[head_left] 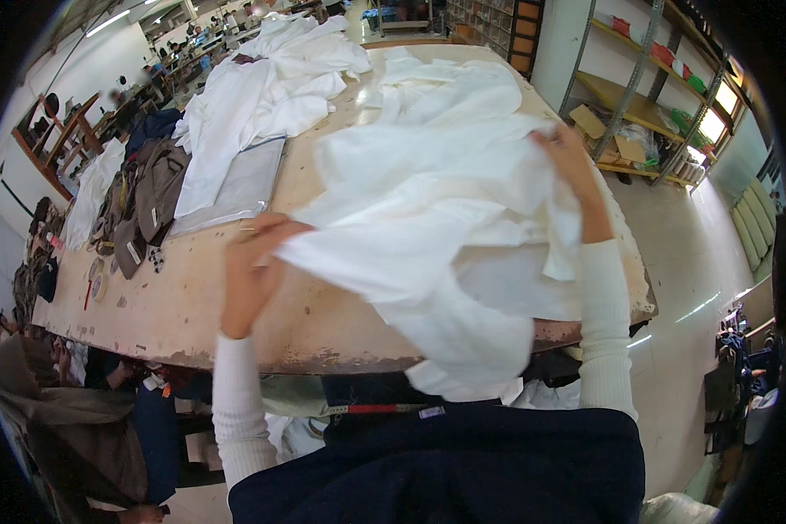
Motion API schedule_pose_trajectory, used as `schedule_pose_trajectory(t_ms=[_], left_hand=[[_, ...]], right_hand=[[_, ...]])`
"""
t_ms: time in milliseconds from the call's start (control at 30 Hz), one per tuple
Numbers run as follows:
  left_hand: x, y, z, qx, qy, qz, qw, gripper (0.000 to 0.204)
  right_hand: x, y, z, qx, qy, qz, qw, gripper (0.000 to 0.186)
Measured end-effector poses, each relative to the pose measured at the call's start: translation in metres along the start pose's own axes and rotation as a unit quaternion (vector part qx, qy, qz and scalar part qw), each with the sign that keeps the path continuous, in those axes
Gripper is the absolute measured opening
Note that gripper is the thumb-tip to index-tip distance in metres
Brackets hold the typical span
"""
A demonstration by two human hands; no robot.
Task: The person lays a white fabric on a worktable, smooths it, measures it with a tape measure, and marks it with a red pen. They also apply a piece of tape to the fabric and write on it.
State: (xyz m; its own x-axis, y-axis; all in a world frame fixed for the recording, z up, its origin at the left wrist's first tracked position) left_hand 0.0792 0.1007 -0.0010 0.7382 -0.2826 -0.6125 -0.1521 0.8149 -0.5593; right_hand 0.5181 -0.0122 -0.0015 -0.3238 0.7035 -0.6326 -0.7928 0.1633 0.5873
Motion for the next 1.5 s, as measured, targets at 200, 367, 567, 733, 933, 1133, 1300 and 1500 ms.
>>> schedule_pose_trajectory(t_ms=[200,367,567,733,933,1133,1300,1500], left_hand=[[-0.060,0.004,-0.051,-0.125,0.198,0.025,0.972,0.033],[-0.053,-0.011,-0.038,-0.159,0.170,0.075,0.970,0.030],[0.016,-0.039,0.010,-0.013,0.077,0.102,0.992,0.049],[0.066,-0.006,-0.007,-0.121,0.098,0.120,0.980,0.052],[0.051,0.035,-0.002,-0.132,0.040,-0.024,0.990,0.017],[-0.061,0.035,0.035,-0.089,-0.273,-0.141,0.947,0.012],[-0.068,0.038,0.043,-0.088,-0.281,-0.143,0.945,0.015],[-0.063,0.064,0.037,-0.139,-0.240,-0.063,0.959,0.014]], right_hand=[[-0.067,-0.019,-0.035,0.001,0.131,0.114,0.985,0.035],[-0.076,0.010,-0.062,-0.108,0.106,-0.164,0.975,0.032],[-0.028,0.123,-0.058,-0.236,0.195,0.029,0.952,0.031],[0.037,0.096,-0.046,-0.146,0.243,0.046,0.958,0.032],[0.093,0.035,-0.061,-0.156,0.247,-0.059,0.954,0.027],[-0.018,0.044,0.008,-0.096,-0.066,0.101,0.988,0.025],[-0.052,0.035,0.017,-0.118,-0.130,0.181,0.968,0.024],[-0.053,0.033,-0.002,-0.046,-0.047,0.120,0.991,0.025]])
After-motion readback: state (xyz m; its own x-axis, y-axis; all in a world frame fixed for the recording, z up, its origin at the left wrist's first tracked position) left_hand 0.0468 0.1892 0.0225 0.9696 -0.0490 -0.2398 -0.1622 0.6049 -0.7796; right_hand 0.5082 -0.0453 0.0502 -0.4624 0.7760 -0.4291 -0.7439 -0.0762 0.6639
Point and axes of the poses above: each hand's wrist, its own z-axis towards the middle knuckle, its own x-axis out of the palm, y = z × x, the point moved 2 cm from there along z, towards the middle knuckle, and after that the axes turned 5 degrees about -x, right-handed, at the moved point
